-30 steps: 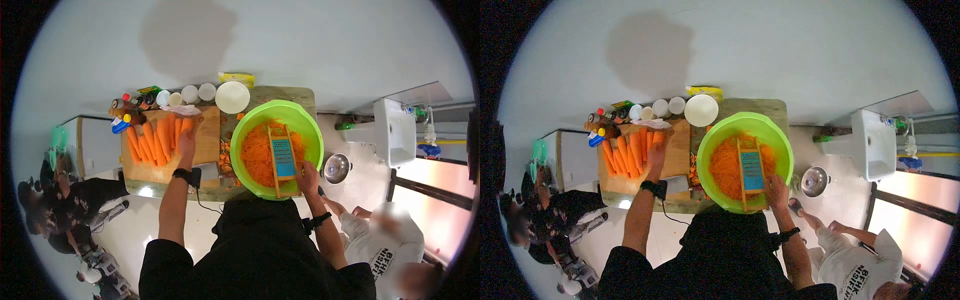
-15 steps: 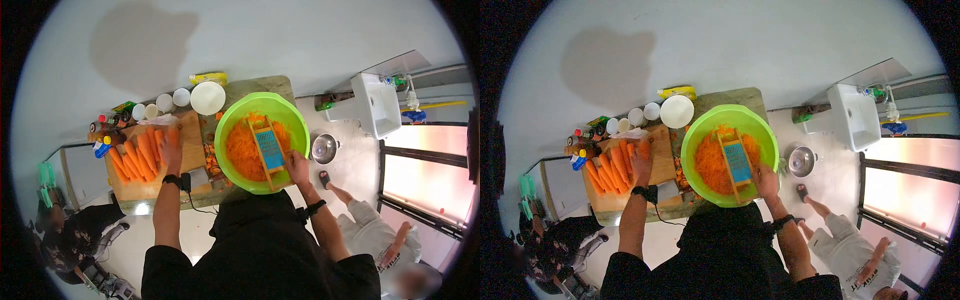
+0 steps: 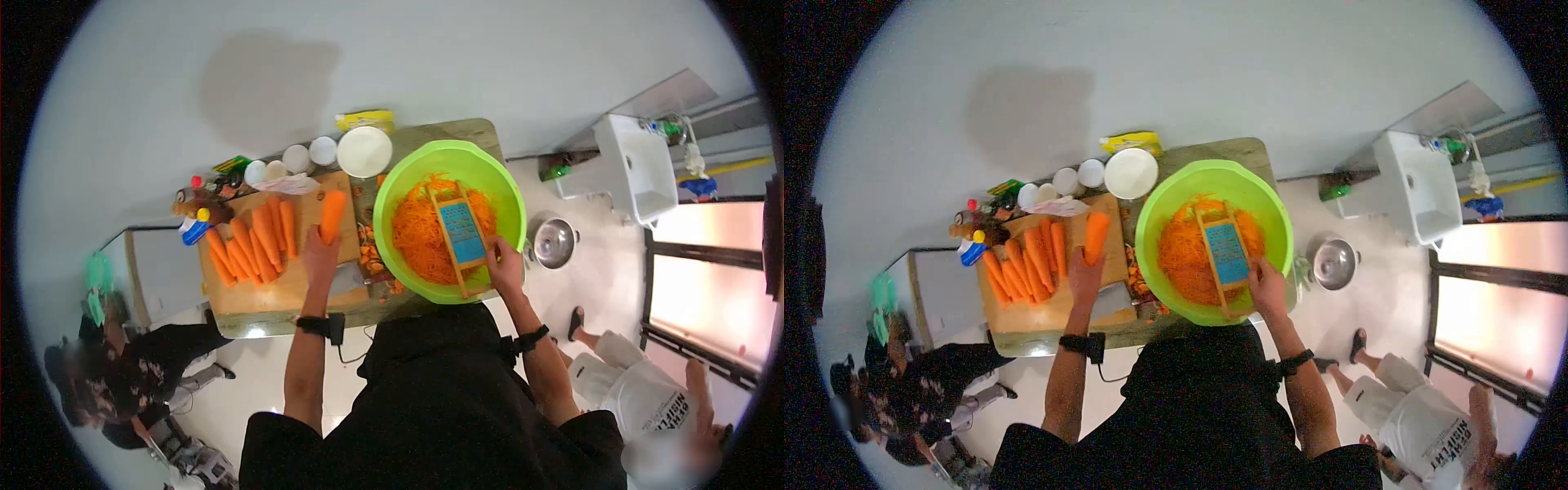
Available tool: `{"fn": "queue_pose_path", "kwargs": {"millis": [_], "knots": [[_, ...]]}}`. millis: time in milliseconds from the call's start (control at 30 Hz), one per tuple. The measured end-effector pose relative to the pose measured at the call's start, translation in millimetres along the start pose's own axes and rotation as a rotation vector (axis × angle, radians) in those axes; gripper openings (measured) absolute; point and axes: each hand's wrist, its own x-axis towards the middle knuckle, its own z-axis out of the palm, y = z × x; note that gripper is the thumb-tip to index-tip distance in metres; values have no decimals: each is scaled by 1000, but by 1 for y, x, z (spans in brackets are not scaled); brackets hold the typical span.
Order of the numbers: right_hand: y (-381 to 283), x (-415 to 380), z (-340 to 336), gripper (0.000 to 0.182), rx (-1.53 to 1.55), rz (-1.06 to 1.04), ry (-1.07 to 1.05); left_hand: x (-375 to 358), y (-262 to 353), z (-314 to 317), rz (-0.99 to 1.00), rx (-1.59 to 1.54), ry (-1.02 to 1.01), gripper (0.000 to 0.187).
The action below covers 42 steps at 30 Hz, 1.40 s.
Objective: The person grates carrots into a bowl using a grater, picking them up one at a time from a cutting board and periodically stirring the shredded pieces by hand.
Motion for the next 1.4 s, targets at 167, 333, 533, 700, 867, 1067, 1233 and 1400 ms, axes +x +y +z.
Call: {"fn": "queue_pose_path", "kwargs": {"millis": [167, 333, 533, 700, 867, 1067, 1233, 1400], "knots": [[-17, 22, 5, 18, 221, -187, -121, -62, 68, -35, 67, -395, -175, 39], [-86, 29, -33, 36, 524, -291, -421, -93, 130, -49, 90, -463, -589, 43], [-93, 37, -74, 51, 577, -293, -712, -104, 174, -35, 17, -564, -891, 44], [-36, 45, -87, 50, 275, -184, -763, -92, 178, 10, -26, -733, -709, 34], [-24, 38, -101, 56, 284, -114, -890, -89, 205, 46, 80, -809, -643, 33], [13, 42, -94, 61, 108, -160, -705, -66, 174, 84, 265, -446, -470, 38], [21, 40, -104, 59, -48, -77, -529, -76, 119, 104, 430, 55, -380, 38], [37, 44, -100, 58, 258, 140, -556, -100, 123, 128, 305, 16, -420, 42]]}}
